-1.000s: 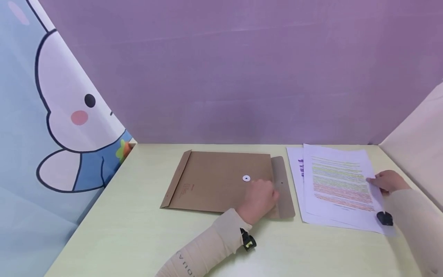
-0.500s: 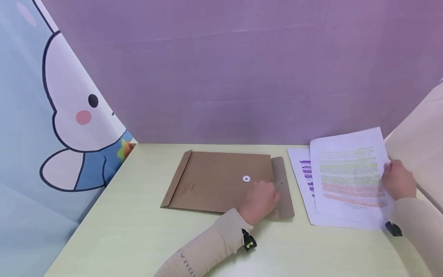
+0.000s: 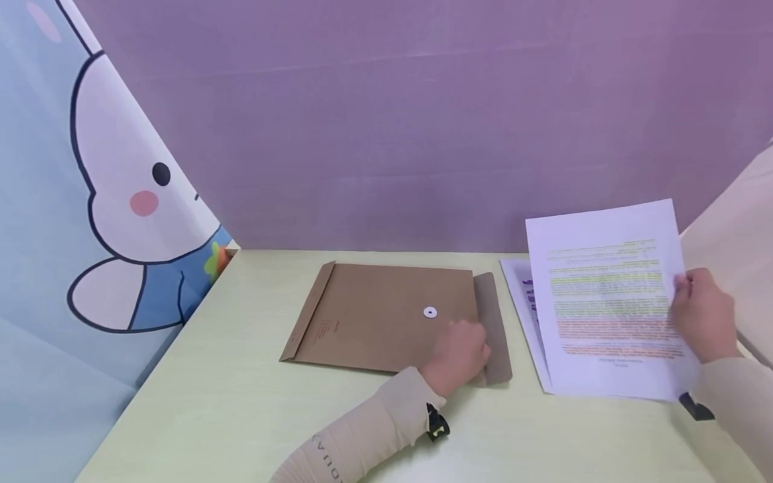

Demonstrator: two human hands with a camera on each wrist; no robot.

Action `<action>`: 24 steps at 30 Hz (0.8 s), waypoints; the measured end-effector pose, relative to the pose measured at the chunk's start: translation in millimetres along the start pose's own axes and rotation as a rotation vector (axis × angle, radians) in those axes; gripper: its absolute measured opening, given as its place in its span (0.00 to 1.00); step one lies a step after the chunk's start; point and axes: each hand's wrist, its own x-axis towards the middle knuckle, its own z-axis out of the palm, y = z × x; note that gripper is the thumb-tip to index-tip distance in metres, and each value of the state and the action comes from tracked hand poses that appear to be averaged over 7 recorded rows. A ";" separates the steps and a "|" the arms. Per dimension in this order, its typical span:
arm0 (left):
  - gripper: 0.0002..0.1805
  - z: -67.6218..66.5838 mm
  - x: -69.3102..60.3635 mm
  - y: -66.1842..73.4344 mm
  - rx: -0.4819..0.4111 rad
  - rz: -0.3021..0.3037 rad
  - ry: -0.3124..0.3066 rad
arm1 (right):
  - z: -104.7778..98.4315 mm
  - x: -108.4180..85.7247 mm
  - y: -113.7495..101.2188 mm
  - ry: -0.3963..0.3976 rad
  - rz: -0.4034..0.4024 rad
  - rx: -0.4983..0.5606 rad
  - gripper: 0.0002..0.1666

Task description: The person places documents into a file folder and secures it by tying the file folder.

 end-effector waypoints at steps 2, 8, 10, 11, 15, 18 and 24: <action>0.13 1.3 -0.5 0.2 0.018 0.005 0.002 | -0.5 -2.2 -5.5 0.036 -0.014 0.010 0.27; 0.18 6.3 -2.5 -0.5 -0.018 0.018 0.048 | -1.8 -5.9 -17.2 0.067 -0.030 0.083 0.28; 0.19 5.8 -3.0 -1.5 -0.031 0.027 0.095 | -0.6 -7.2 -21.1 0.058 -0.016 0.114 0.29; 0.19 5.5 -2.9 -2.7 -0.030 0.034 0.135 | 0.1 -8.0 -23.1 0.053 -0.010 0.130 0.30; 0.15 -3.4 -2.5 -11.4 -0.089 0.046 0.287 | 5.9 -12.5 -33.1 0.072 0.008 0.188 0.29; 0.11 -14.0 -1.2 -20.9 -0.184 0.053 0.354 | 10.3 -16.3 -43.3 0.124 0.004 0.235 0.27; 0.13 -32.1 -2.5 -39.9 -0.412 -0.013 0.365 | 20.8 -22.7 -73.6 0.196 -0.003 0.323 0.23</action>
